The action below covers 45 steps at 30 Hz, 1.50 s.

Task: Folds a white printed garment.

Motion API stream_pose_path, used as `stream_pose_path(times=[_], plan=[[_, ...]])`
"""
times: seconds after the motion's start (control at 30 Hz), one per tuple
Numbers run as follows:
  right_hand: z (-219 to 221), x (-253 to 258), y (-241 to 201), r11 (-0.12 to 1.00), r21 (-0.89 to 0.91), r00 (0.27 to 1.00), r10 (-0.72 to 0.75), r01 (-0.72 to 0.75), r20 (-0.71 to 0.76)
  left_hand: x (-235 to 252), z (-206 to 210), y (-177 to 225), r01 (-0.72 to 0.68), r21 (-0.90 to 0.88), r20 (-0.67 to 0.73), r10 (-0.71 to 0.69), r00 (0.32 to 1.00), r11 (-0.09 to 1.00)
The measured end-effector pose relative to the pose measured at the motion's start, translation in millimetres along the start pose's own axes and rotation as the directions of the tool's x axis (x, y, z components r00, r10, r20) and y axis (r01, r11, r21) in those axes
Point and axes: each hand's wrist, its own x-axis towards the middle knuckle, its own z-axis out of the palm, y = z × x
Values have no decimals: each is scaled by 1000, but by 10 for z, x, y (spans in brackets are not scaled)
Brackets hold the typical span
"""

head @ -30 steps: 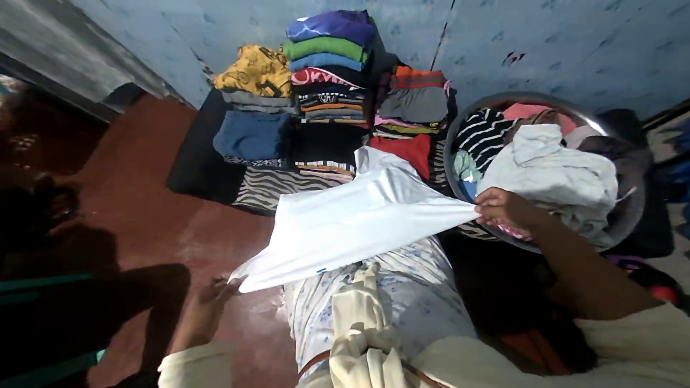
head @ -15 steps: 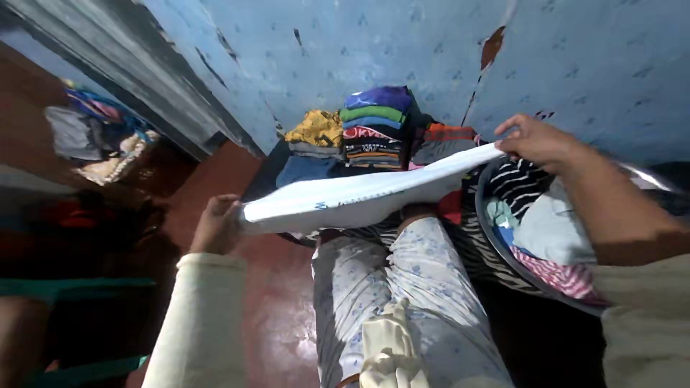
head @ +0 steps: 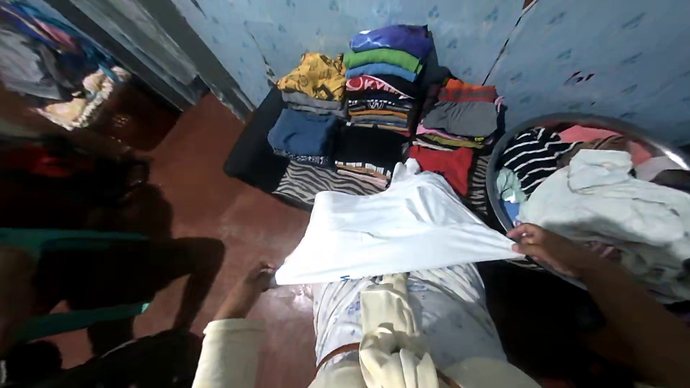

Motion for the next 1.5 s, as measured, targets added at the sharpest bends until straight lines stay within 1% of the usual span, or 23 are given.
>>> stream_pose_path(times=[0.1, 0.23, 0.33, 0.37, 0.43, 0.5, 0.57, 0.63, 0.7, 0.73, 0.83, 0.93, 1.0, 1.07, 1.1, 1.13, 1.2, 1.27, 1.33, 1.37, 1.4, 1.43, 1.5], plan=[[-102, -117, -89, 997, -56, 997, -55, 51, -59, -73, -109, 30, -23, 32, -37, 24, 999, 999], [-233, -222, -163, 992, -66, 992, -110, 106, -60, -247, -251, 196, -55, 150, -74, 66, 995, 987], [-180, -249, -29, 992, -88, 995, -89, 93, 39, -333, -248, 179, 5, 239, -45, 6, 999, 971], [-142, -202, 91, 987, -103, 989, -112, 121, 91, -333, -210, 192, 34, 297, -17, -30, 999, 954], [-53, -83, 200, 979, -144, 976, -117, 144, 185, -283, -74, 313, 15, 401, 39, -34, 999, 916], [-5, 77, 1, 973, -212, 986, -57, 90, 158, -104, 142, 554, -130, 428, 91, 101, 991, 895], [66, 265, -334, 964, -236, 993, -112, 119, 42, 114, 556, 927, -303, 348, 157, 263, 952, 887], [175, 535, -707, 959, -219, 982, -190, 181, -20, 344, 1111, 1337, -407, 257, 287, 333, 898, 877], [321, 872, -1001, 955, -179, 969, -245, 237, -25, 579, 1682, 1677, -435, 178, 434, 326, 840, 883], [402, 1044, -1109, 956, -172, 969, -246, 237, -33, 710, 1945, 1772, -417, 139, 476, 308, 824, 898], [539, 1458, -1319, 958, -229, 983, -180, 170, -21, 1018, 2497, 1916, -264, 43, 487, 211, 848, 963], [483, 1600, -1392, 969, -191, 987, -152, 159, 49, 1205, 2662, 1944, -179, -21, 487, 167, 857, 984], [389, 1560, -1357, 986, -65, 986, -148, 153, 81, 1201, 2619, 1977, -229, -19, 459, 212, 863, 973], [275, 1409, -1259, 973, 94, 971, -218, 209, 100, 1042, 2520, 2062, -351, -9, 403, 325, 856, 936], [215, 1288, -1186, 951, 163, 955, -280, 262, 95, 920, 2474, 2108, -439, -7, 359, 412, 837, 899], [163, 1133, -1111, 921, 202, 933, -352, 332, 74, 794, 2436, 2143, -536, -3, 318, 509, 800, 845], [92, 769, -922, 861, 233, 879, -474, 453, 42, 552, 2392, 2138, -724, 5, 281, 693, 663, 690], [104, 463, -615, 816, 228, 828, -557, 532, 61, 329, 2406, 1991, -858, 30, 324, 807, 494, 513], [174, 289, -294, 841, 152, 830, -538, 519, 143, 149, 2450, 1786, -931, 119, 453, 815, 361, 346], [224, 227, -188, 873, 80, 853, -487, 481, 187, 93, 2470, 1699, -946, 163, 522, 789, 324, 281], [273, 181, -123, 897, 11, 877, -435, 443, 202, 65, 2488, 1626, -951, 191, 578, 756, 308, 242], [318, 151, -94, 913, -29, 902, -397, 407, 172, 59, 2500, 1573, -952, 196, 607, 734, 306, 234], [370, 142, -136, 932, -16, 932, -361, 361, 19, 64, 2488, 1536, -950, 174, 593, 742, 312, 260]])
